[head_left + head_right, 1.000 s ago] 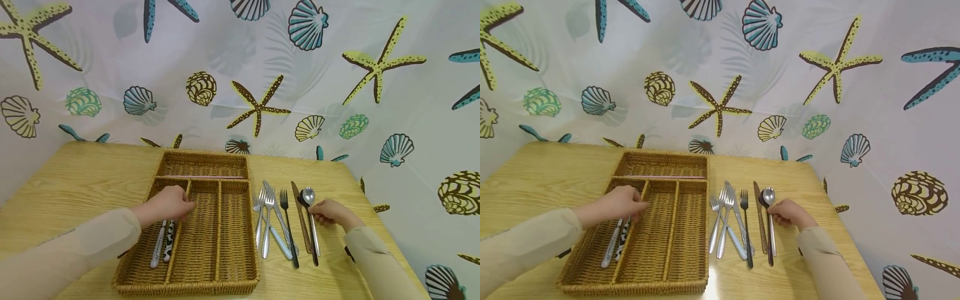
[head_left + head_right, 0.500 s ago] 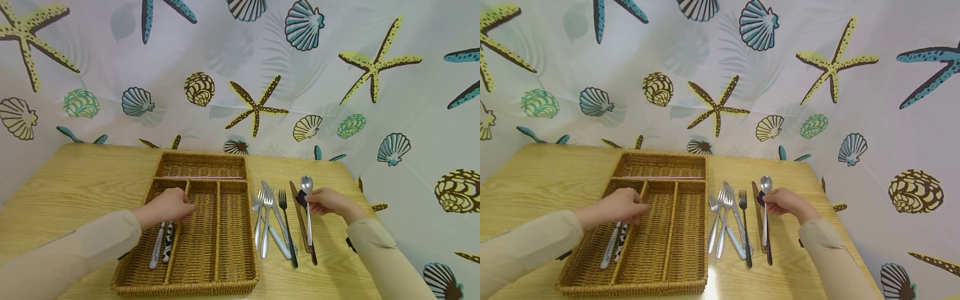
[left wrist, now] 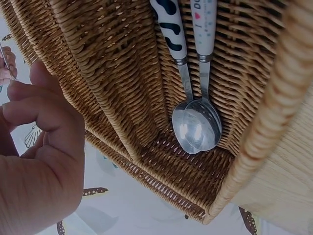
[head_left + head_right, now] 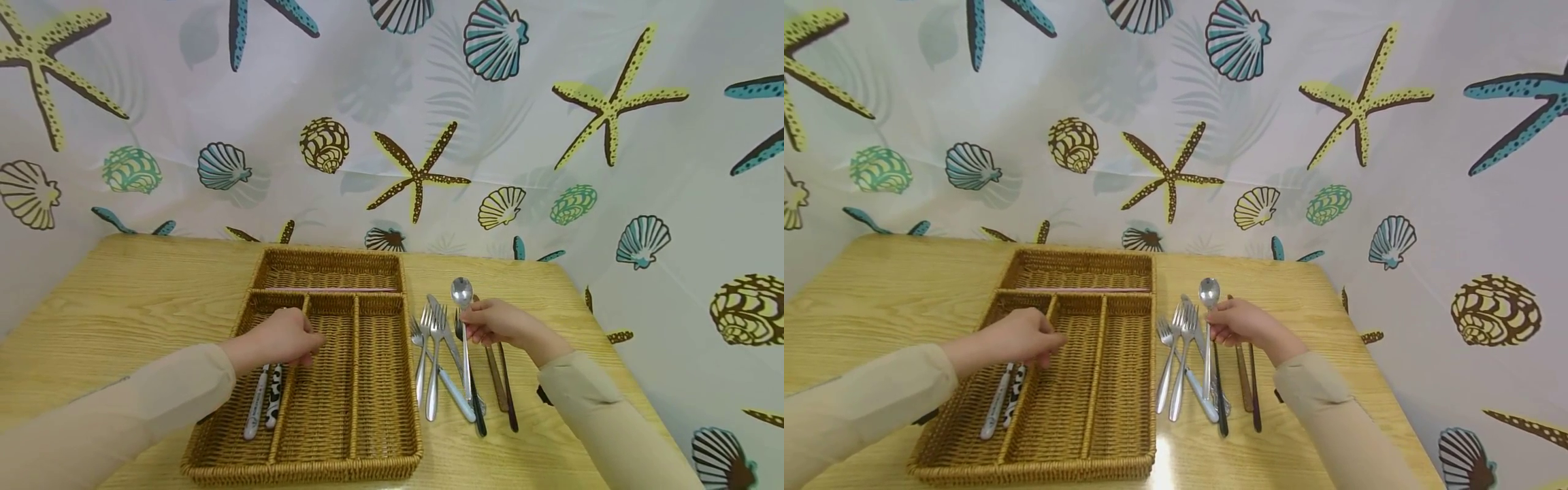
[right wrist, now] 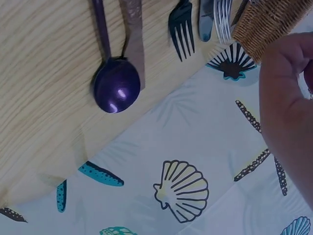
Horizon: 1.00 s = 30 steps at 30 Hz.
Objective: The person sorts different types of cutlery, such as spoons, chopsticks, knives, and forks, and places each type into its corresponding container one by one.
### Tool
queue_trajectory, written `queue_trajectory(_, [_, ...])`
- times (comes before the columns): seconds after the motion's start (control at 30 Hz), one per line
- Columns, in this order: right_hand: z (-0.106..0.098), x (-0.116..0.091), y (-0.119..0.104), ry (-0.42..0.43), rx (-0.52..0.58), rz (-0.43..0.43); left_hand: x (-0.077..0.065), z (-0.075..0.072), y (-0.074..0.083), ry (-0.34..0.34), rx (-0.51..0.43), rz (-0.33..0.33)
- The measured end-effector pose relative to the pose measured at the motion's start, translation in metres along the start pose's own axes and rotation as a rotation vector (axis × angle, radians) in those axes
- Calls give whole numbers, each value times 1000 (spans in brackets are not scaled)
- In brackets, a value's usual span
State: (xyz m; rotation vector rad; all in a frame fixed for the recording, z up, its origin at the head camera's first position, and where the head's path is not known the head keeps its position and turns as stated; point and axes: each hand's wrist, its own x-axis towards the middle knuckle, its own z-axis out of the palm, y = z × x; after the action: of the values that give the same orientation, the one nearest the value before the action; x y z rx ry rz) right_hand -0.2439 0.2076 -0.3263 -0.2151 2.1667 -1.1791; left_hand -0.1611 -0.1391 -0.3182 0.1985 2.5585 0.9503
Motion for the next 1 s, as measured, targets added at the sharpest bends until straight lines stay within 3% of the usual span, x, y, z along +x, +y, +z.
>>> queue_trajectory(0.53, [28, 13, -23, -27, 82, -15, 4, -1, 17, -8, -20, 6])
queue_trajectory(1.0, [50, 23, -42, -70, 73, -63, 7, 7, 28, -45, -84, 11])
